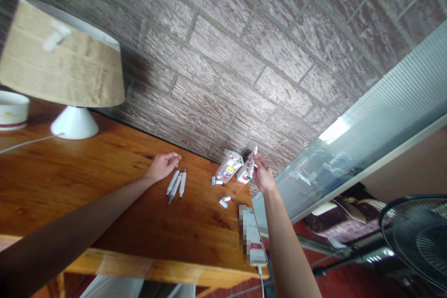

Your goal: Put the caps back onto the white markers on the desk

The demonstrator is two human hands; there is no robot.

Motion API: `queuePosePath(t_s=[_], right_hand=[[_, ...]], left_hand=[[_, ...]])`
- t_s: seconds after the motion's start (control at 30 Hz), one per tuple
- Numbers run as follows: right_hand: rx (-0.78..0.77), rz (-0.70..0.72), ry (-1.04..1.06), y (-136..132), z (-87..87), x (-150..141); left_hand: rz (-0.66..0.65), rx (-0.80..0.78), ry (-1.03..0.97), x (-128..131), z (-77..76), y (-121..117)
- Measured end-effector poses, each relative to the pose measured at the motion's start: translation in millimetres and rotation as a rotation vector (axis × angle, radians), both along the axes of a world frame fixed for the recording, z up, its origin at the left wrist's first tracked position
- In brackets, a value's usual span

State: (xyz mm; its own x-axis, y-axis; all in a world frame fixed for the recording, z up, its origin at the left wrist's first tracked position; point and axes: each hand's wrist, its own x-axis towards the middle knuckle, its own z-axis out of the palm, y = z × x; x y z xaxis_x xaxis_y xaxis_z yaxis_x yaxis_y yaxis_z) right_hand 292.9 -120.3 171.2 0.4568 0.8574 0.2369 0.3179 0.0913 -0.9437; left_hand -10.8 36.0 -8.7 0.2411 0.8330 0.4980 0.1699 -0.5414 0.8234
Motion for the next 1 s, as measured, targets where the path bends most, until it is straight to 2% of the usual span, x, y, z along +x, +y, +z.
queuePosePath(t_s=[0.17,0.33,0.5,0.6,0.8,0.9,1.0], right_hand=[[-0.211,-0.081,-0.234,16.2,15.7,17.4],[-0.448,-0.036,-0.417,30.2,39.3,19.3],[-0.521,0.006,-0.525,46.6,52.7,13.9],[-0.493,0.003,-0.561,56.8,48.6,10.2],[-0.482,-0.024,-0.555,68.1,29.1,2.3],[-0.458,-0.031,-0.517,66.5,23.2,1.7],[-0.366,-0.074,-0.536,57.6,20.3,2.5]], left_hand=[[-0.011,-0.009,0.005,0.5,-2.7,1.9],[-0.007,-0.007,-0.004,1.1,-5.1,3.5],[-0.01,0.002,-0.012,2.0,-5.4,3.7],[-0.009,0.002,-0.014,1.8,-3.3,2.3],[0.0,-0.003,-0.009,0.2,1.2,-1.5],[0.003,-0.006,-0.005,-0.1,1.7,-1.9],[0.004,-0.004,-0.01,0.2,2.3,-1.9]])
